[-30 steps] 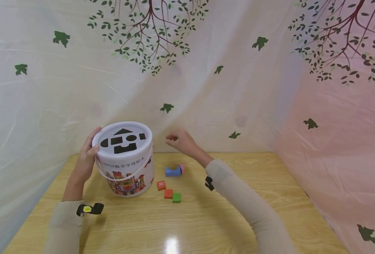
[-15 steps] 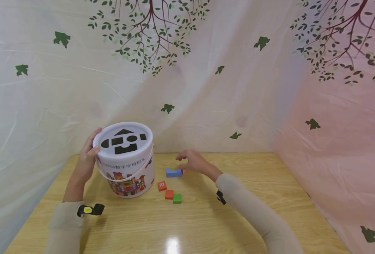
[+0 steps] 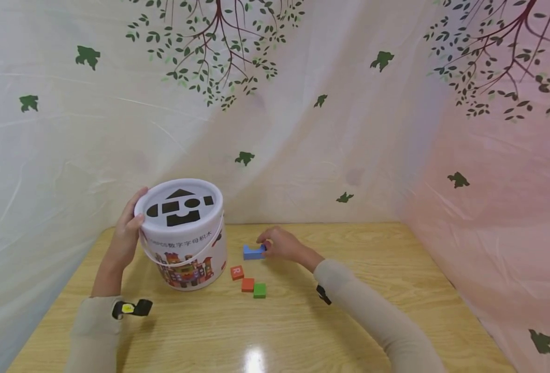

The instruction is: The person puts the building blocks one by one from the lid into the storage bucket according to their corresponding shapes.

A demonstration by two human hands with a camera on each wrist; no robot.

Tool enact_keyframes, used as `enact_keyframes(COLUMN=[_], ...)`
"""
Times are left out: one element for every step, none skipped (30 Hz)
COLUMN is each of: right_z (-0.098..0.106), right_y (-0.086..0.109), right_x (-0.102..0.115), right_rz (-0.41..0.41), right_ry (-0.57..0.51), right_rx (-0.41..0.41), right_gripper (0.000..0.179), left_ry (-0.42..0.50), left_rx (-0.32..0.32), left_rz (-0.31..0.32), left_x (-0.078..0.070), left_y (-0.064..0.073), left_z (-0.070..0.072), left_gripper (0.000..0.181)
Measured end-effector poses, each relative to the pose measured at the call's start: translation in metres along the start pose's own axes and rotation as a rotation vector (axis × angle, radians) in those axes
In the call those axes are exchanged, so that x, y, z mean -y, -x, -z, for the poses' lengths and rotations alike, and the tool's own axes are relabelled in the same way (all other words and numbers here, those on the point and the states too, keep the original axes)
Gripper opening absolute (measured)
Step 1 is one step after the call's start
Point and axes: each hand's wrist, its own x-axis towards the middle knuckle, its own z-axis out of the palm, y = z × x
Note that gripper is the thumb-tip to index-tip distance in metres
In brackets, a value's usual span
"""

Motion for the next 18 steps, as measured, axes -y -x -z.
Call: enact_keyframes(right_z=[-0.0011, -0.0021, -0.0031, -0.0024, -0.0016, -0.0004, 0.0008, 0.0018, 0.0030, 0.0039, 0.0044, 0.0043, 0.0039, 0.0030, 0.0019, 0.0004, -0.0009, -0.0019], right_y=[-0.0004, -0.0007, -0.0010, -0.0025, -0.0037, -0.0046, -0.0055, -0.0062, -0.0070, -0.0075, -0.0078, -0.0081, -0.0081, -0.0078, -0.0072, -0.0065, -0.0059, -0.0054], right_x=[0.0001, 0.0001, 0.0000, -0.0002, -0.0003, 0.0001, 0.0003, 0.0004, 0.0008, 0.0012, 0.0013, 0.0012, 0.0013, 0.0013, 0.0012, 0.0012, 0.0012, 0.0015], right_rz=[0.002, -0.004, -0.013, -0.020, -0.029, -0.039, -0.046, -0.051, -0.054, -0.062, -0.066, -0.070, -0.077, -0.078, -0.086, -0.093, -0.090, -0.093], right_ry=[0.012, 0.027, 0.037, 0.049, 0.061, 0.067, 0.080, 0.092, 0.099, 0.098, 0.101, 0.104, 0.103, 0.106, 0.111, 0.115, 0.125, 0.130], right_rx=[0.002, 0.003, 0.006, 0.005, 0.004, 0.004, -0.001, -0.006, -0.010, -0.014, -0.018, -0.020, -0.020, -0.019, -0.011, -0.001, 0.006, 0.015], right_gripper=[0.034, 0.035, 0.036, 0.037, 0.038, 0.039, 0.039, 0.039, 0.039, 0.039, 0.038, 0.038, 0.036, 0.035, 0.034, 0.033, 0.032, 0.031], left_ry=[0.004, 0.006, 0.011, 0.016, 0.018, 0.020, 0.021, 0.022, 0.027, 0.030, 0.032, 0.034, 0.035, 0.033, 0.031, 0.028, 0.019, 0.017], left_rx=[0.000, 0.001, 0.003, 0.005, 0.007, 0.009, 0.008, 0.007, 0.007, 0.007, 0.007, 0.007, 0.009, 0.012, 0.016, 0.019, 0.018, 0.017], left_rz=[-0.001, -0.003, -0.005, -0.012, -0.016, -0.020, -0.021, -0.024, -0.026, -0.028, -0.027, -0.027, -0.025, -0.022, -0.018, -0.012, -0.007, -0.005], left_x=[0.0004, 0.0007, 0.0011, 0.0008, 0.0003, -0.0002, -0.0010, -0.0016, -0.0022, -0.0028, -0.0031, -0.0031, -0.0030, -0.0025, -0.0019, -0.0011, -0.0001, 0.0008], left_y=[0.0000, 0.0001, 0.0001, -0.0014, -0.0030, -0.0045, -0.0057, -0.0069, -0.0079, -0.0085, -0.0086, -0.0084, -0.0078, -0.0067, -0.0052, -0.0035, -0.0018, -0.0006], left_z=[0.0002, 0.0004, 0.0005, 0.0010, 0.0014, 0.0018, 0.0020, 0.0023, 0.0025, 0.0027, 0.0027, 0.0027, 0.0026, 0.0026, 0.0026, 0.0025, 0.0025, 0.0027], left_gripper=[0.063, 0.062, 0.062, 0.062, 0.062, 0.062, 0.062, 0.062, 0.063, 0.063, 0.063, 0.062, 0.062, 0.062, 0.062, 0.062, 0.062, 0.062])
